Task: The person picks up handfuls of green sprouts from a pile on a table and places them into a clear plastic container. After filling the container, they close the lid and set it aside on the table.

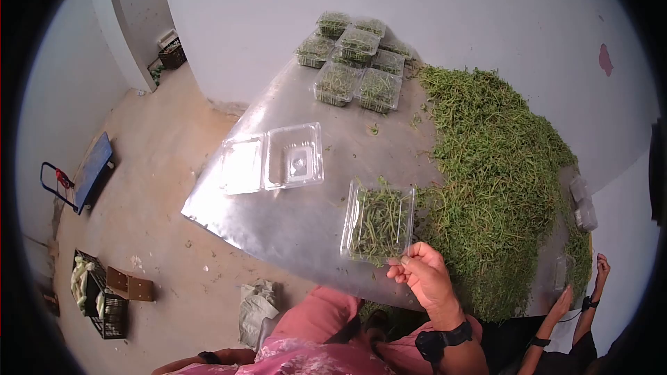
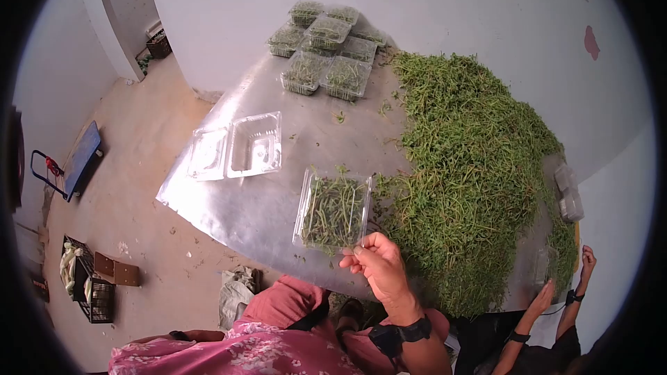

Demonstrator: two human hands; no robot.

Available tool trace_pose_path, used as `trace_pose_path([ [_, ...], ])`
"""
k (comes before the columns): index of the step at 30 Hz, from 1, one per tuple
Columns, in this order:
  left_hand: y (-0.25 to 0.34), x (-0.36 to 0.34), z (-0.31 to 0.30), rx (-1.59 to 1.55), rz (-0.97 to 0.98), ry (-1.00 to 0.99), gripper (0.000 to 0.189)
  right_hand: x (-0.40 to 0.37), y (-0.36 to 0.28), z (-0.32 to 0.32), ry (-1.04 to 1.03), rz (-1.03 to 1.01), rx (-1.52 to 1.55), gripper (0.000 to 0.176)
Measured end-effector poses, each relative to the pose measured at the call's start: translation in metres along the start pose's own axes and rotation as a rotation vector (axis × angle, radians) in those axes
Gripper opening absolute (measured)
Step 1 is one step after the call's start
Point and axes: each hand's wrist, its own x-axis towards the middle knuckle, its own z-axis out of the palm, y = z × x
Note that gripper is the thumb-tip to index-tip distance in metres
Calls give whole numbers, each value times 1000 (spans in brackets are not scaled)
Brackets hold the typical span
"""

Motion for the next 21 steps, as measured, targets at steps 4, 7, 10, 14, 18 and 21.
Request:
trace_pose_path([
  [4,-4,6,-5,-36,-10,-11,30,14,-22,-3,36,-36,7,7],
  [7,-8,12,-8,-61,-21,-20,31,31,-41,0,47,-79,-53,6],
  [10,-8,18,-12,-77,-26,-29,31,54,-58,6,49,-99,-48,5],
  [14,-13,22,-14,-108,-31,-28,32,86,-76,21,46,-113,-42,5],
  [18,-12,27,-13,-129,-30,-35,33,116,-79,31,72,-100,-32,5],
  [21,-16,28,-16,-138,-29,-36,34,133,-77,36,82,-95,-22,5],
])
